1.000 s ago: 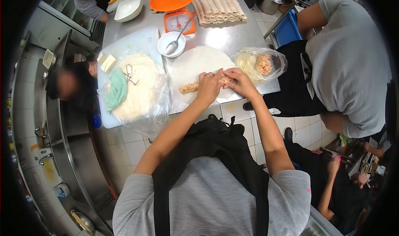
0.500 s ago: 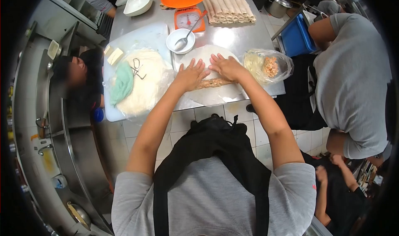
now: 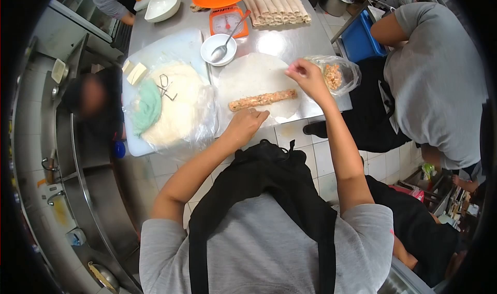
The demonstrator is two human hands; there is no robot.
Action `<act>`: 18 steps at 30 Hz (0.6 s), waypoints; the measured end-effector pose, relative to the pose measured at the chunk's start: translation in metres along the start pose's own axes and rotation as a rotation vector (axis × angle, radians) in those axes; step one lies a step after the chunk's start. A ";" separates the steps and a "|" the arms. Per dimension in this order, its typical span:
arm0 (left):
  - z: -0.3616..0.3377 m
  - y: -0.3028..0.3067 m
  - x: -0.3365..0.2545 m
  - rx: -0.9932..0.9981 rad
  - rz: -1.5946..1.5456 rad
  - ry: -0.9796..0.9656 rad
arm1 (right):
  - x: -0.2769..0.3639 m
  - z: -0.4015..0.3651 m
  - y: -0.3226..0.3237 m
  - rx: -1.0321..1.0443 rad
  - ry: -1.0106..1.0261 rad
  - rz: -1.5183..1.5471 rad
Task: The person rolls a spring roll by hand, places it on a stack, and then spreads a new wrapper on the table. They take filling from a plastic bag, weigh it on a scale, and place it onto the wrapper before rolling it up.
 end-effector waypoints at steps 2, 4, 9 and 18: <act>-0.004 -0.004 -0.002 -0.012 -0.090 -0.077 | -0.005 -0.030 0.001 0.047 -0.140 0.200; 0.005 -0.002 0.002 -0.006 0.005 -0.067 | 0.009 -0.064 -0.003 0.189 -0.012 0.114; 0.031 0.020 0.018 -0.100 -0.281 0.144 | 0.045 -0.080 -0.051 -0.055 0.453 -0.304; -0.015 0.015 0.010 -0.345 0.089 -0.133 | 0.031 -0.084 -0.039 -0.128 0.344 -0.243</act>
Point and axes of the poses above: each hand's wrist, its own z-axis towards the middle knuckle, its own y-axis out of the back of the hand, x = y × z, the point moved 4 cm from there along z, towards the middle knuckle, and after that the axes turned 3 degrees about -x, right-handed, at the moved point
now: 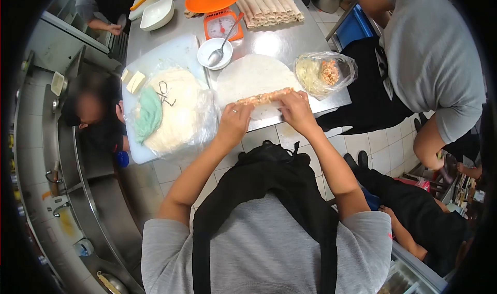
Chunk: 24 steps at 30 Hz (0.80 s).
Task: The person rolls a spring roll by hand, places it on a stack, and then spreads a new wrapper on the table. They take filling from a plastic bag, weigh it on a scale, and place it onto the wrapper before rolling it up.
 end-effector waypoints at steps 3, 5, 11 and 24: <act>-0.009 0.006 -0.014 0.038 -0.042 -0.130 | -0.010 -0.012 0.002 0.056 0.060 -0.043; -0.006 0.009 -0.019 0.098 -0.059 -0.219 | -0.010 -0.006 0.008 0.004 0.026 -0.061; 0.032 -0.003 0.023 0.021 0.049 0.000 | -0.011 0.046 -0.017 -0.063 0.055 -0.171; 0.048 -0.018 0.085 0.207 -0.349 0.507 | 0.018 0.049 -0.052 0.095 0.246 -0.003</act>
Point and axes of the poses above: each hand's wrist, its own z-axis towards the middle knuckle, its own y-axis out of the back of the hand, x = y × z, the point moved 4 cm from there along z, towards the middle knuckle, and after that the axes turned 3 degrees about -x, right-handed, at the moved point
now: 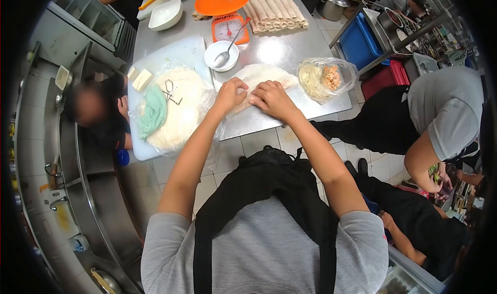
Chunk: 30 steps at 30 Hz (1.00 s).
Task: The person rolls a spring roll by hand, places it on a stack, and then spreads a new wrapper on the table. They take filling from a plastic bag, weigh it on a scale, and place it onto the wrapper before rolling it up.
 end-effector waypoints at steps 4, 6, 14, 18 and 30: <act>-0.005 -0.003 -0.001 0.125 -0.041 0.055 | 0.005 -0.007 0.000 0.165 -0.097 -0.005; -0.008 -0.004 0.000 0.139 -0.053 0.050 | 0.005 -0.009 -0.005 0.179 -0.126 -0.001; -0.010 -0.006 0.001 0.305 -0.036 -0.068 | 0.015 -0.015 -0.007 0.187 -0.160 -0.055; -0.011 -0.010 0.001 0.357 0.008 -0.065 | 0.018 -0.017 -0.011 0.191 -0.171 -0.114; -0.017 -0.005 0.000 0.353 0.015 -0.123 | 0.029 -0.032 -0.008 0.145 -0.104 -0.182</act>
Point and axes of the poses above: each hand's wrist, its own z-axis towards the middle knuckle, its own y-axis out of the back of the hand, x = y × z, the point moved 4 cm from there along z, towards the middle knuckle, and after that the axes turned 3 degrees about -x, right-handed, at the moved point
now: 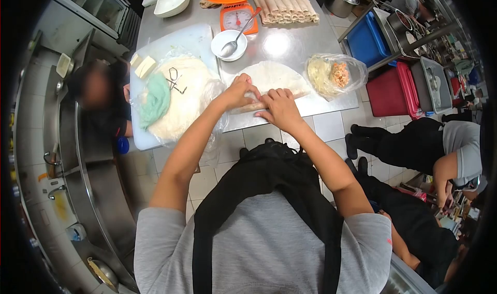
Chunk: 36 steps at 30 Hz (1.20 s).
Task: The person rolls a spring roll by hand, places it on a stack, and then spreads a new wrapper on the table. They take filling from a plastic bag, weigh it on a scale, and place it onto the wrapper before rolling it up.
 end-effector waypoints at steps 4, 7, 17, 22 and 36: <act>-0.005 0.009 0.008 -0.030 -0.179 0.158 | 0.011 0.015 0.002 0.024 0.014 0.083; -0.014 0.005 0.008 -0.008 -0.125 0.155 | 0.017 0.016 -0.011 0.096 -0.005 0.158; -0.016 0.002 0.002 0.010 0.062 0.010 | 0.009 0.013 -0.008 0.131 -0.032 0.372; 0.012 -0.001 -0.012 -0.047 -0.091 0.054 | -0.032 0.008 0.029 0.092 -0.022 0.337; 0.020 -0.036 -0.010 -0.061 0.028 0.117 | -0.047 0.007 0.029 0.172 -0.001 0.277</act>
Point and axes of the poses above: each hand's wrist, its own z-axis towards the middle knuckle, its own y-axis out of the back of the hand, x = y × z, the point moved 4 cm from there along z, towards the middle knuckle, and after that the axes turned 3 degrees about -x, right-handed, at the moved point
